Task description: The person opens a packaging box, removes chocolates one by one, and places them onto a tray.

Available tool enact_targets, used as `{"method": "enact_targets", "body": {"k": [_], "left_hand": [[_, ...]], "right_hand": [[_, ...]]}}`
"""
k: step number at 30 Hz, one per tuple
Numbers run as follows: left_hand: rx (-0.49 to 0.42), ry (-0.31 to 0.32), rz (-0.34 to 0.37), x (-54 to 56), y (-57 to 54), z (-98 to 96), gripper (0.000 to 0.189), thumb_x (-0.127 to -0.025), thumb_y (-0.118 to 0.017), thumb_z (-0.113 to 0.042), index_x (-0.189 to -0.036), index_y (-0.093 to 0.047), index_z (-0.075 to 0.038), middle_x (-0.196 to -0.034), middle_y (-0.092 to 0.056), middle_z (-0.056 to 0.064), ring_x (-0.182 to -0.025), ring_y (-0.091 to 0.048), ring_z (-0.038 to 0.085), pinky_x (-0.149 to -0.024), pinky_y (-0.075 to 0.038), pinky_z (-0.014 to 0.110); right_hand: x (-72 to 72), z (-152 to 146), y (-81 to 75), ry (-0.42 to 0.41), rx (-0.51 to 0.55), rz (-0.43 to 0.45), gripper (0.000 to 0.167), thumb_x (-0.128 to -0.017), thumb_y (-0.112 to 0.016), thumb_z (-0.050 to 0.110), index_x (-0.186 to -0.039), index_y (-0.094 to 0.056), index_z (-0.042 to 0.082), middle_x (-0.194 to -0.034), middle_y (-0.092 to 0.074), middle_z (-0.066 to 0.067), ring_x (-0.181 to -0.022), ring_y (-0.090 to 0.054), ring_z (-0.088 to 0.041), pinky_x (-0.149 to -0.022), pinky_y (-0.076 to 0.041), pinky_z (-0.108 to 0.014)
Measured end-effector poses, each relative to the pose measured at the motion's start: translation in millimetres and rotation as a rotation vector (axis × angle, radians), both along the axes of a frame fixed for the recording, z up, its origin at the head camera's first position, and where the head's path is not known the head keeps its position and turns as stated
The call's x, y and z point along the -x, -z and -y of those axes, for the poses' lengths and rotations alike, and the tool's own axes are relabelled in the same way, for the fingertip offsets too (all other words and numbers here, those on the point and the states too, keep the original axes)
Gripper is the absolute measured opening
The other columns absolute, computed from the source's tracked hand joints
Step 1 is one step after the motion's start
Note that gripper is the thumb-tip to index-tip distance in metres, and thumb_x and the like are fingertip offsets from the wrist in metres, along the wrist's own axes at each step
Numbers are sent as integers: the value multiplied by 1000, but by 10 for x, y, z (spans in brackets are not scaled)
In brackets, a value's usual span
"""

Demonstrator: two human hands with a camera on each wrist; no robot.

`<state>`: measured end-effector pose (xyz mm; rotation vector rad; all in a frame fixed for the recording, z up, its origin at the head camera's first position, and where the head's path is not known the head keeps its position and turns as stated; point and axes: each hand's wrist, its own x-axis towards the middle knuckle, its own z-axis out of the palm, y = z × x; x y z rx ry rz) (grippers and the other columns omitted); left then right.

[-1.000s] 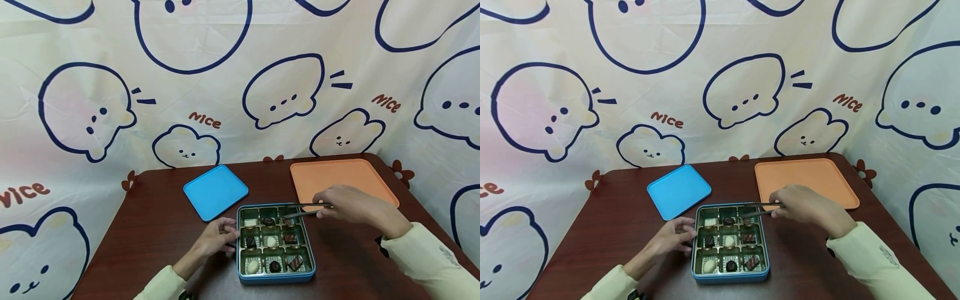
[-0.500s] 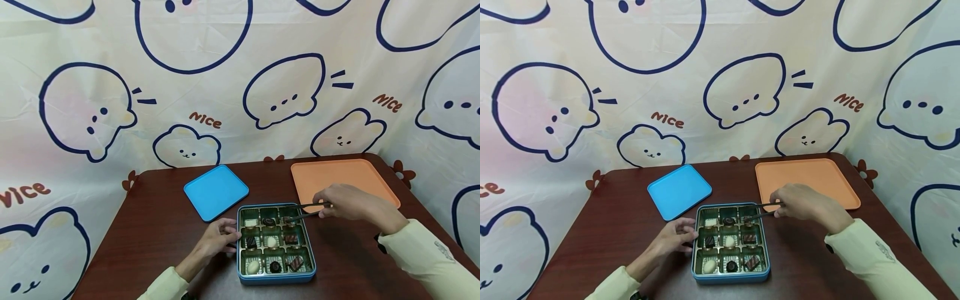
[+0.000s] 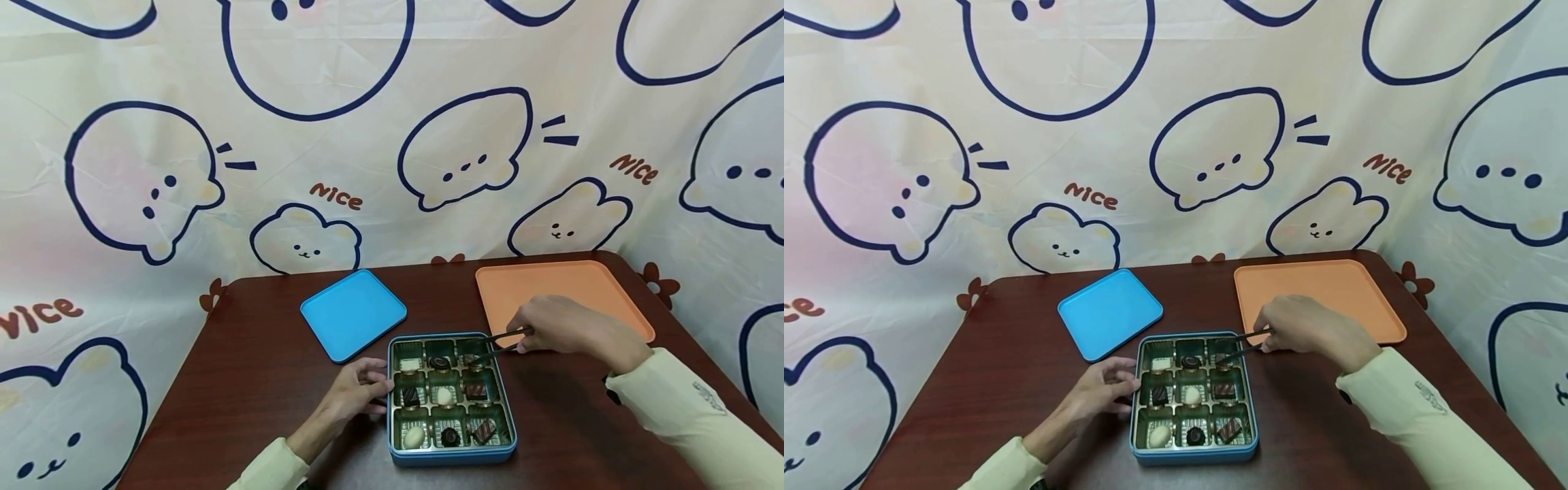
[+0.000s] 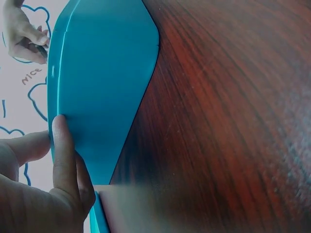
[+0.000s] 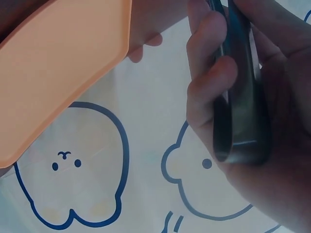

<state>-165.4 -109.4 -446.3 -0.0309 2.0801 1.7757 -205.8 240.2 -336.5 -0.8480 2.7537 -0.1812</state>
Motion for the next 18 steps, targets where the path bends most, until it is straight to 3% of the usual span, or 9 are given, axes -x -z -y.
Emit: {"method": "enact_targets", "body": {"k": [9, 18], "left_hand": [[-14, -2, 3, -1, 4, 10, 52, -92, -70, -8, -137, -48, 6, -109, -63, 17, -82, -67, 17, -65, -61, 36], [-25, 0, 13, 11, 13, 19, 52, -92, -70, -8, -137, -48, 6, -109, -62, 18, -83, -67, 16, -64, -62, 35]], "right_hand": [[68, 82, -9, -17, -11, -21, 20, -83, -82, 24, -101, -80, 14, -92, -75, 5, -78, -67, -11, -68, -58, -34], [98, 206, -56, -16, -73, -17, 14, -81, -83, 26, -92, -81, 18, -90, -74, 6, -76, -67, -11, -67, -59, -34]]}}
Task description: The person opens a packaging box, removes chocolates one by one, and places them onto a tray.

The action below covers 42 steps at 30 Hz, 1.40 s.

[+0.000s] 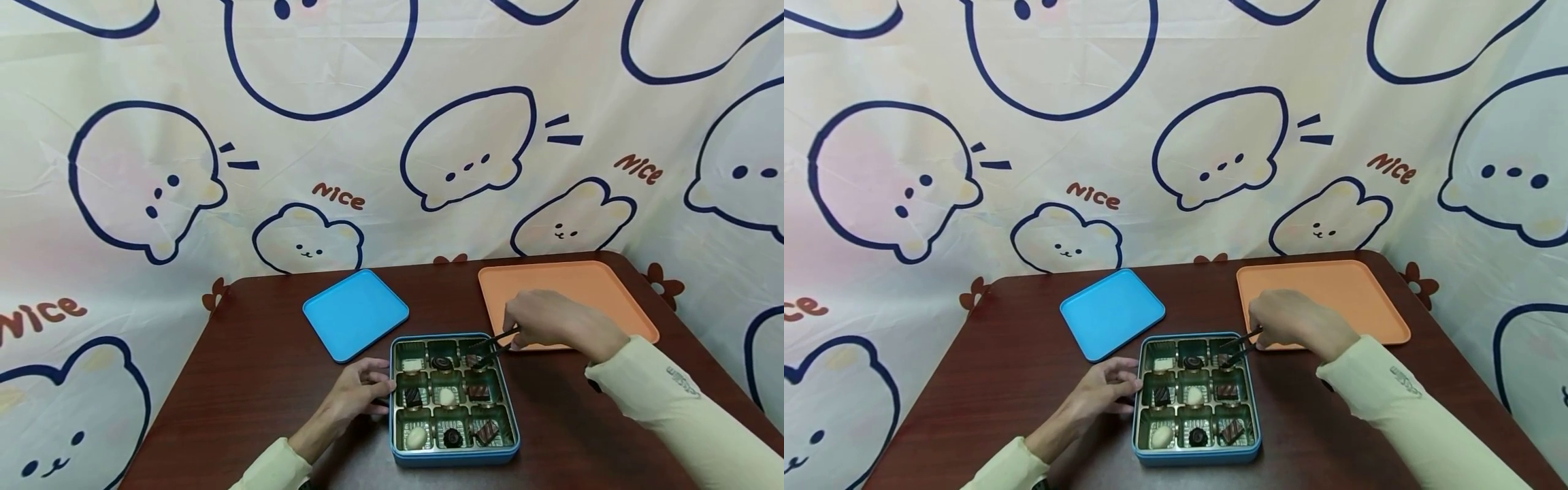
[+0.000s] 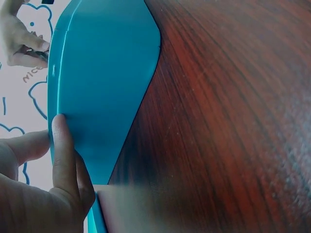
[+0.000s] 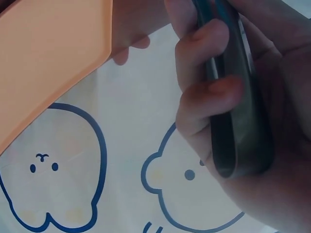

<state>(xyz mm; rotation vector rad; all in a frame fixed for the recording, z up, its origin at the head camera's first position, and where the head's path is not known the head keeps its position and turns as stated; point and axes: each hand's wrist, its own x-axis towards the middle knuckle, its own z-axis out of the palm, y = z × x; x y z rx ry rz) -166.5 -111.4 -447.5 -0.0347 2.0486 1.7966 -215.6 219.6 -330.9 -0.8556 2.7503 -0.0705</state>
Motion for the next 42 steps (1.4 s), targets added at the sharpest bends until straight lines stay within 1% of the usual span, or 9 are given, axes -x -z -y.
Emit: {"method": "enact_targets", "body": {"k": [4, 6, 11, 17, 24, 28, 31, 34, 42], "left_hand": [[2, -1, 2, -4, -3, 3, 52, -92, -70, -8, -137, -48, 6, -109, -62, 18, -83, -67, 17, -64, -62, 35], [1, 0, 0, -5, -3, 3, 52, -92, -69, -8, -137, -48, 6, -109, -62, 18, -83, -67, 17, -64, -62, 36], [0, 0, 0, -2, 1, 2, 51, -92, -70, -8, -137, -49, 6, -109, -62, 18, -83, -67, 16, -65, -62, 36], [0, -5, 2, 7, -1, -1, 50, -92, -69, -6, -136, -49, 6, -109, -62, 18, -82, -67, 16, -64, -62, 36], [11, -11, 6, 2, -10, -11, 51, -92, -69, -7, -136, -49, 6, -109, -60, 18, -84, -66, 17, -65, -62, 37], [6, -7, 12, -1, -5, -12, 51, -92, -69, -7, -136, -48, 6, -109, -61, 18, -85, -66, 17, -65, -62, 38], [2, -2, 11, -9, 7, -9, 51, -92, -69, -8, -137, -48, 6, -108, -62, 17, -85, -66, 17, -65, -62, 37], [3, -2, 9, -11, 14, -9, 50, -93, -68, -8, -137, -48, 6, -107, -62, 16, -85, -66, 16, -64, -61, 36], [5, -8, 5, -2, 1, -15, 49, -92, -68, -6, -136, -49, 6, -106, -63, 16, -84, -66, 17, -65, -62, 37]], "right_hand": [[7, 63, -21, 12, -31, 17, 10, -80, -84, 25, -87, -80, 18, -84, -72, 8, -70, -62, -8, -62, -56, -30], [13, 96, -34, 13, -53, 19, 7, -80, -84, 24, -80, -79, 19, -74, -68, 10, -62, -57, -7, -56, -51, -27], [25, 156, -69, 3, -94, 17, 23, -80, -84, 20, -61, -70, 19, -54, -56, 9, -49, -42, -7, -47, -34, -21], [24, 201, -82, 5, -102, 9, 35, -79, -85, 18, -54, -61, 19, -46, -42, 9, -46, -33, -6, -46, -26, -20], [35, 243, -58, 23, -117, 5, 44, -79, -85, 18, -51, -51, 19, -48, -22, 9, -50, -20, -8, -49, -18, -22], [38, 264, -47, 27, -141, 7, 36, -79, -86, 18, -56, -58, 20, -49, -39, 7, -50, -30, -6, -49, -28, -21], [44, 283, -39, 26, -153, 0, 15, -77, -87, 19, -72, -73, 18, -63, -59, 6, -56, -48, -6, -54, -46, -23], [50, 295, -34, 24, -158, -6, 15, -77, -87, 20, -88, -78, 15, -78, -67, 6, -65, -59, -9, -62, -56, -28], [62, 282, -14, 9, -137, -11, 13, -76, -87, 17, -85, -78, 17, -78, -69, 5, -66, -60, -9, -63, -56, -28]]}}
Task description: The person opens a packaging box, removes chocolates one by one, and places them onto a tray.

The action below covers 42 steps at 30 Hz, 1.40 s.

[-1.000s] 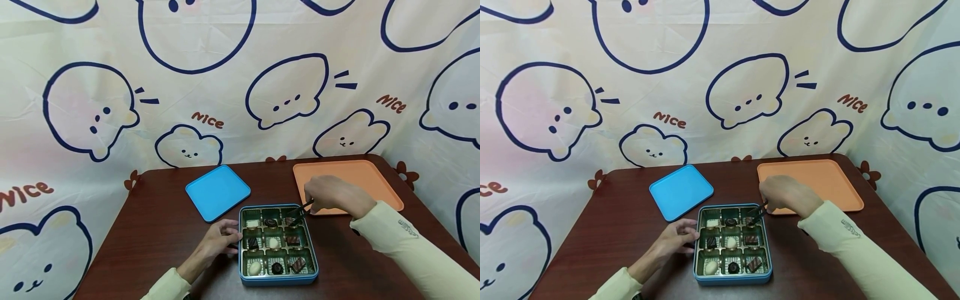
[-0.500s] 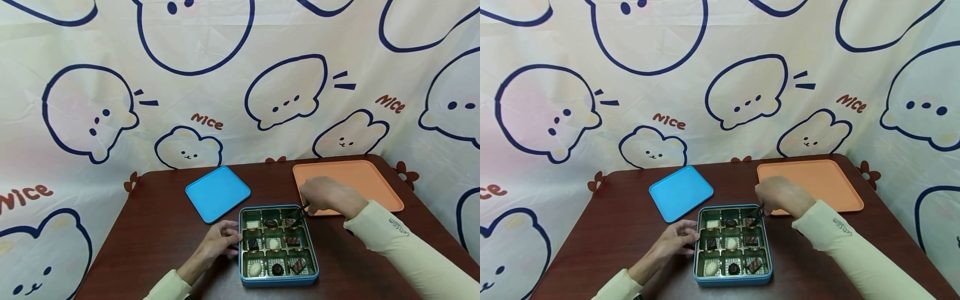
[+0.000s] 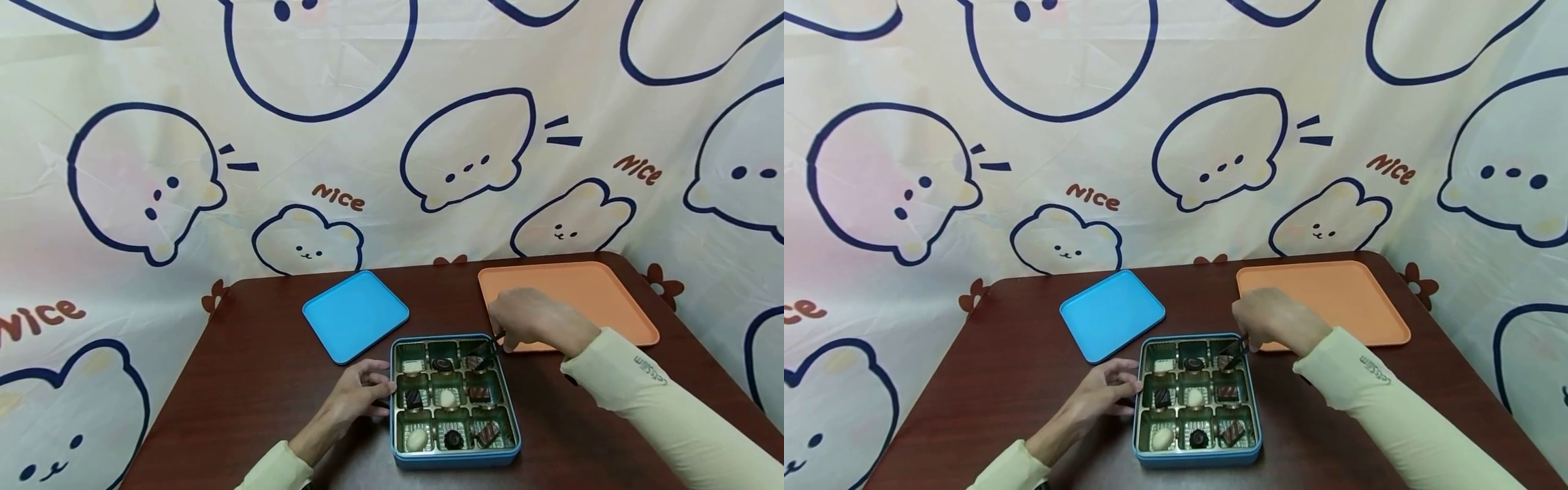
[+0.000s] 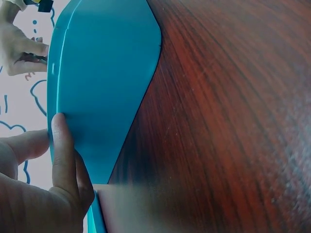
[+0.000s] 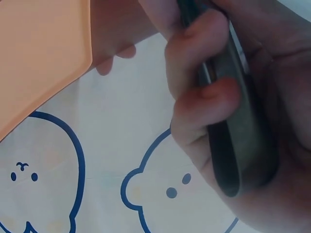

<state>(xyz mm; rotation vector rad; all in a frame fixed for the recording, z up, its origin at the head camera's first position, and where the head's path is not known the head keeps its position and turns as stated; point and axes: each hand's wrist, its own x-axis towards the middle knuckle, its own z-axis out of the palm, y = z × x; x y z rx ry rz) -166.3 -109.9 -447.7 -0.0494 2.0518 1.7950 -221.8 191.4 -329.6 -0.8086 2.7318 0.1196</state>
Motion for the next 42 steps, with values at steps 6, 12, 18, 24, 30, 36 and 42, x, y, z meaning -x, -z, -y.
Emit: {"method": "enact_targets", "body": {"k": [6, 12, 18, 24, 30, 36, 42], "left_hand": [[-5, 2, -8, 6, 2, -5, 49, -92, -67, -6, -135, -48, 7, -105, -63, 15, -85, -65, 17, -66, -62, 37], [-9, 5, -12, 7, 5, 0, 48, -92, -66, -4, -135, -48, 7, -103, -63, 15, -84, -65, 17, -65, -62, 36], [-2, 6, -14, 6, 10, -7, 48, -92, -66, -5, -135, -49, 7, -103, -64, 15, -84, -67, 16, -64, -62, 36], [0, 2, -14, 1, 15, -7, 48, -93, -66, -6, -136, -48, 7, -104, -64, 15, -84, -67, 16, -63, -61, 34], [-1, 6, -12, -8, 24, -1, 49, -92, -66, -6, -136, -48, 7, -104, -64, 16, -84, -67, 16, -64, -62, 36], [5, 7, -13, -3, 26, 5, 50, -93, -67, -8, -136, -48, 7, -106, -63, 16, -84, -67, 16, -64, -61, 36], [9, 11, -15, 1, 31, 0, 52, -92, -69, -10, -137, -48, 6, -107, -64, 16, -82, -66, 16, -65, -61, 36]], "right_hand": [[-8, -39, 9, -8, 46, 4, 16, -78, -86, 15, -70, -72, 18, -68, -64, 8, -59, -53, -7, -57, -51, -25], [-6, -82, 14, -35, 79, -4, 28, -79, -85, 15, -59, -67, 20, -55, -57, 9, -51, -39, -5, -52, -40, -20], [-8, -125, -2, -45, 97, -16, 24, -78, -86, 17, -60, -70, 19, -49, -54, 9, -48, -34, -5, -48, -35, -19], [-11, -159, -40, -60, 100, -12, 24, -79, -86, 18, -59, -70, 19, -53, -56, 12, -49, -42, -5, -47, -38, -20], [-18, -173, -72, -54, 105, 18, 22, -79, -85, 18, -61, -73, 18, -55, -60, 11, -49, -44, -5, -48, -40, -20], [-24, -192, -118, -38, 114, 45, 19, -80, -84, 17, -64, -75, 18, -57, -62, 11, -49, -50, -6, -49, -46, -22], [-29, -226, -170, -4, 125, 70, 12, -81, -83, 15, -71, -78, 19, -64, -65, 11, -52, -54, -5, -52, -49, -23]]}}
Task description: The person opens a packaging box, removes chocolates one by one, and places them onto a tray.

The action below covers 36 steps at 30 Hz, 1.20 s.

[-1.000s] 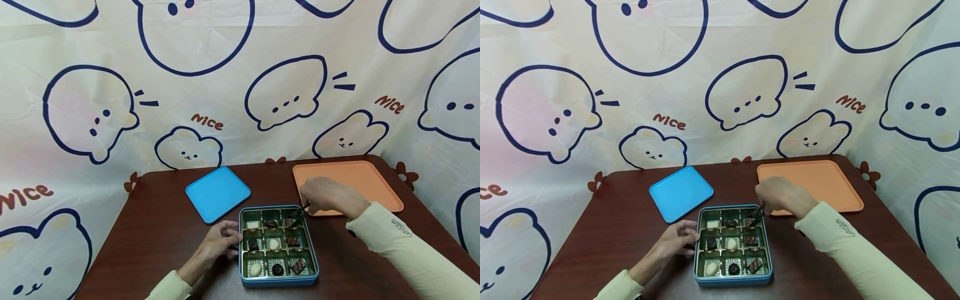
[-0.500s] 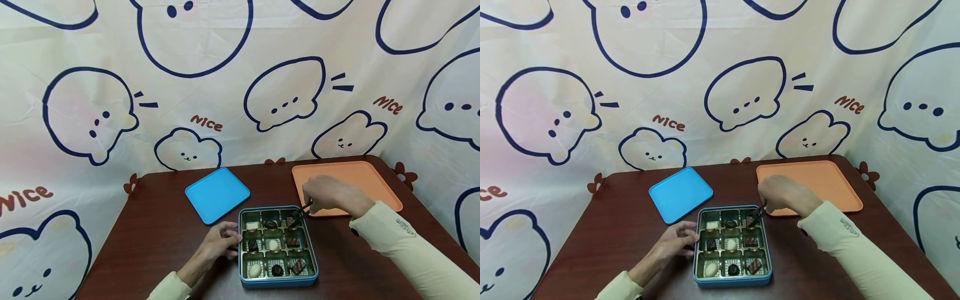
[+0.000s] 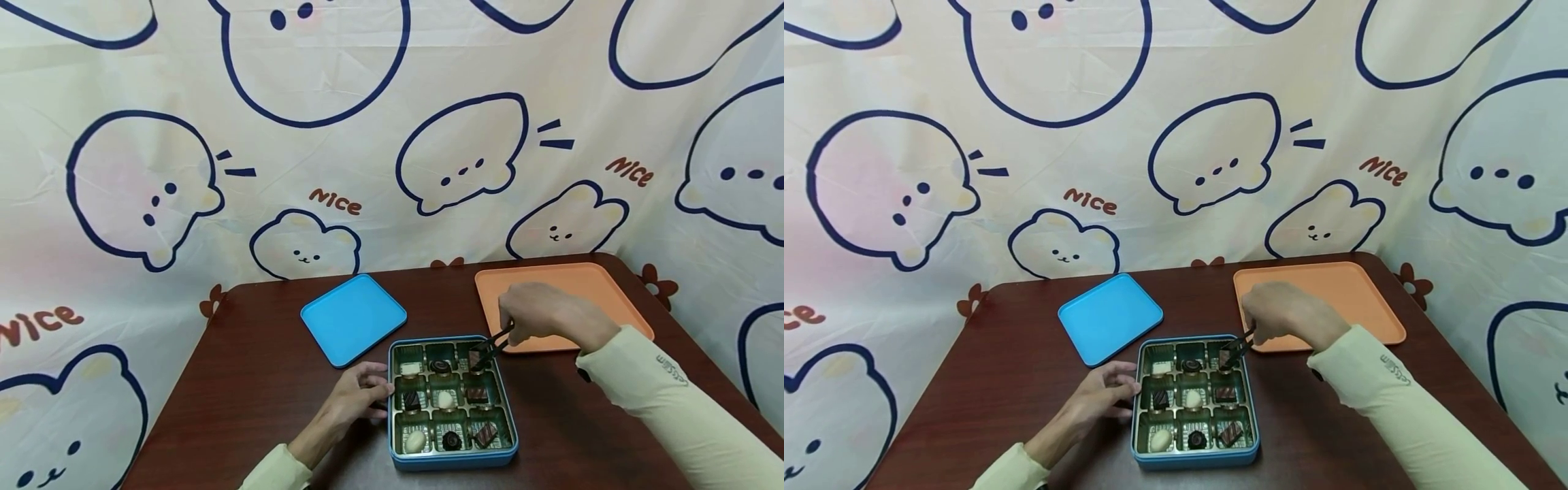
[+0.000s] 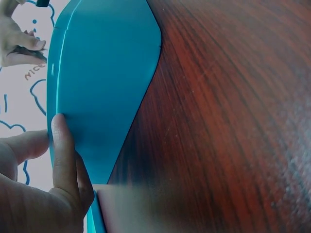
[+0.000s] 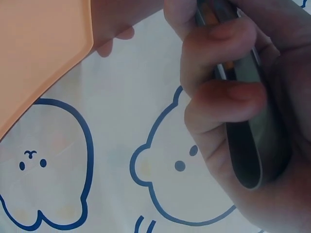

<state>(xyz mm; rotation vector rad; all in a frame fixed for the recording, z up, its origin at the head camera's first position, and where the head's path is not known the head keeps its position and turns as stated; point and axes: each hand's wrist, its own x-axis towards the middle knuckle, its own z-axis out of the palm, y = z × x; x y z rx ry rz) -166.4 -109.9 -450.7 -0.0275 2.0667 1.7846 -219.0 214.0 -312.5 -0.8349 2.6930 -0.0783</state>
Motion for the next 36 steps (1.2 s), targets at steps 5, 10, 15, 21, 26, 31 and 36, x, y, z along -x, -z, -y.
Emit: {"method": "enact_targets", "body": {"k": [5, 10, 15, 21, 26, 31, 36], "left_hand": [[1, -6, -2, -3, -2, -2, 52, -92, -69, -9, -136, -48, 6, -107, -64, 16, -82, -65, 16, -64, -61, 35], [4, -6, -3, -3, 2, 0, 52, -92, -68, -9, -137, -47, 6, -107, -64, 16, -82, -66, 16, -64, -61, 36], [13, -11, -8, 6, 20, 5, 53, -92, -68, -10, -138, -47, 6, -108, -64, 16, -83, -66, 16, -63, -61, 36], [12, -11, -6, 12, 26, 7, 52, -92, -69, -11, -137, -47, 6, -108, -64, 16, -81, -66, 16, -63, -61, 36], [2, -7, -6, 7, 19, 6, 53, -93, -69, -11, -138, -47, 6, -108, -63, 16, -82, -66, 16, -64, -61, 37], [-4, -8, -2, -10, 2, 0, 52, -92, -69, -11, -137, -48, 6, -107, -63, 16, -82, -66, 16, -64, -61, 36], [-7, -10, 0, -15, -3, -3, 52, -92, -69, -11, -137, -48, 5, -107, -63, 16, -82, -66, 16, -65, -61, 36]], "right_hand": [[1, -16, -46, 12, 5, 27, 13, -82, -82, 14, -71, -77, 19, -62, -63, 10, -53, -54, -6, -52, -48, -24], [-11, -25, -83, 32, 12, 51, 16, -83, -81, 14, -68, -76, 19, -60, -61, 10, -52, -52, -7, -51, -45, -23], [-12, -42, -110, 23, 28, 50, 22, -83, -80, 14, -64, -73, 21, -58, -62, 7, -52, -49, -7, -50, -41, -22], [7, -99, -163, 22, 67, 76, 24, -84, -78, 13, -63, -72, 21, -56, -60, 8, -51, -46, -6, -50, -39, -22], [53, -158, -213, -5, 103, 91, 26, -85, -76, 11, -62, -70, 22, -54, -55, 10, -48, -40, -5, -48, -34, -21], [120, -212, -250, 26, 135, 144, 24, -87, -76, 13, -65, -73, 21, -56, -55, 9, -49, -38, -7, -48, -31, -22], [185, -290, -256, 52, 149, 160, 19, -87, -76, 15, -70, -75, 21, -59, -59, 7, -51, -42, -8, -48, -36, -24]]}}
